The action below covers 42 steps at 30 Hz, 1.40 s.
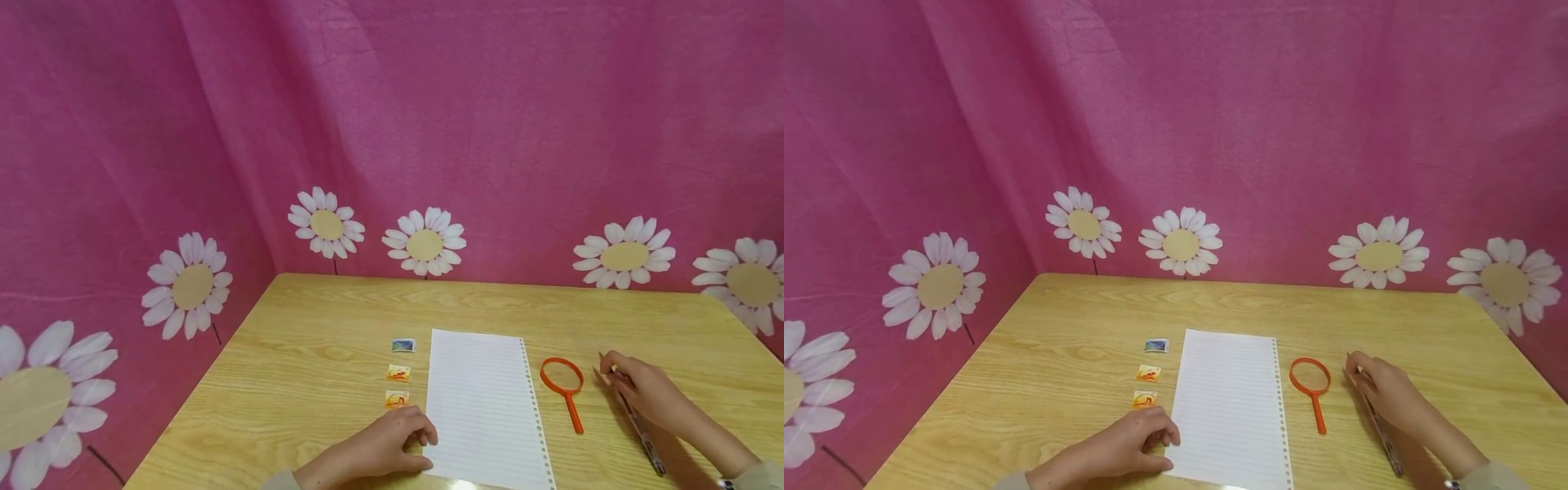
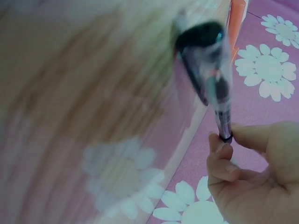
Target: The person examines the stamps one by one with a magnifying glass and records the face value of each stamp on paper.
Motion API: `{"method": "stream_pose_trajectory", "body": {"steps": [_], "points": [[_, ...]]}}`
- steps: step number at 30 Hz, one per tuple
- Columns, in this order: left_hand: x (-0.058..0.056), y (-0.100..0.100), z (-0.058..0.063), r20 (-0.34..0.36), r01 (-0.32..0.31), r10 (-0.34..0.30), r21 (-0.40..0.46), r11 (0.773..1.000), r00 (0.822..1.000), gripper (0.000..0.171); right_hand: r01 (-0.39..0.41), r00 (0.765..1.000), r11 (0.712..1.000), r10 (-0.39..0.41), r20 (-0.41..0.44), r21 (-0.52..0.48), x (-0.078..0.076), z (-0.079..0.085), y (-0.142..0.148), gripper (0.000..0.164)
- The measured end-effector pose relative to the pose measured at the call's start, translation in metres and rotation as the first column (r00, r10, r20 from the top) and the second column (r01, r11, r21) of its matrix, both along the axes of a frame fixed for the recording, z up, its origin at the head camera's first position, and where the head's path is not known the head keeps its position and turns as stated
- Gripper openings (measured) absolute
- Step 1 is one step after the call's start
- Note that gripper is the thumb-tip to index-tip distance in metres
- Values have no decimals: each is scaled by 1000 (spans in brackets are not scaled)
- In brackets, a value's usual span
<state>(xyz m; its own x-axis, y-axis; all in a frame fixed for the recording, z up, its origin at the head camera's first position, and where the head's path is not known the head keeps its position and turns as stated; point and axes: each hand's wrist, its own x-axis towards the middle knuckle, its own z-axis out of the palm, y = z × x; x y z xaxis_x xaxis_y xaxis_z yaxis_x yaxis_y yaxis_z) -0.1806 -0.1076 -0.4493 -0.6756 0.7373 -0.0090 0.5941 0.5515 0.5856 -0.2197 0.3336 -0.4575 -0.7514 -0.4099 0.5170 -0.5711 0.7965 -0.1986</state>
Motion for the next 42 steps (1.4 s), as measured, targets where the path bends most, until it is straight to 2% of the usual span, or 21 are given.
{"method": "stream_pose_trajectory", "body": {"steps": [5, 9, 14, 17, 20, 21, 24, 27, 29, 34, 38, 42], "points": [[-1, 0, 1, 8, -9, 9, 0, 1000, 1000, 20, -51, 999, 999, 51, -13, -15, 1, 2, 0, 37], [-1, 0, 1, 4, -5, 5, 0, 1000, 1000, 21, -84, 994, 996, 83, -74, -10, 2, 1, 3, 39], [-1, 0, 1, -8, 1, -1, -3, 1000, 1000, 20, -86, 988, 994, 94, -125, 71, 4, 3, 10, 53], [-1, 0, 1, -17, 2, -3, -9, 1000, 1000, 20, -74, 984, 989, 93, -150, 125, 6, 4, 15, 54], [-1, 0, 1, -19, 1, -2, -17, 1000, 1000, 20, -69, 971, 985, 102, -217, 159, 7, 5, 18, 13], [-1, 0, 2, -16, 1, -1, -17, 1000, 1000, 20, -71, 965, 984, 110, -237, 166, 7, 5, 18, 19], [-1, 0, 3, -11, 3, -3, -19, 1000, 1000, 20, -72, 947, 981, 124, -295, 180, 9, 5, 18, 59], [0, 1, 4, -4, 4, -5, -23, 1000, 1000, 20, -66, 943, 985, 114, -314, 159, 12, 6, 13, 57], [0, 1, 4, -9, 3, -3, -31, 1000, 1000, 20, -80, 953, 990, 110, -282, 114, 15, 8, 8, 52], [1, 1, 4, -9, 3, -3, -41, 999, 1000, 21, -124, 986, 990, 115, -117, -72, 24, 13, -10, 14], [1, 1, 3, 1, 9, -9, -40, 999, 1000, 21, -74, 997, 973, 72, -14, -217, 30, 20, -25, 15], [1, 1, 1, -1, 13, -13, -33, 999, 1000, 21, -15, 997, 940, 41, 69, -342, 34, 27, -35, 21]]}}
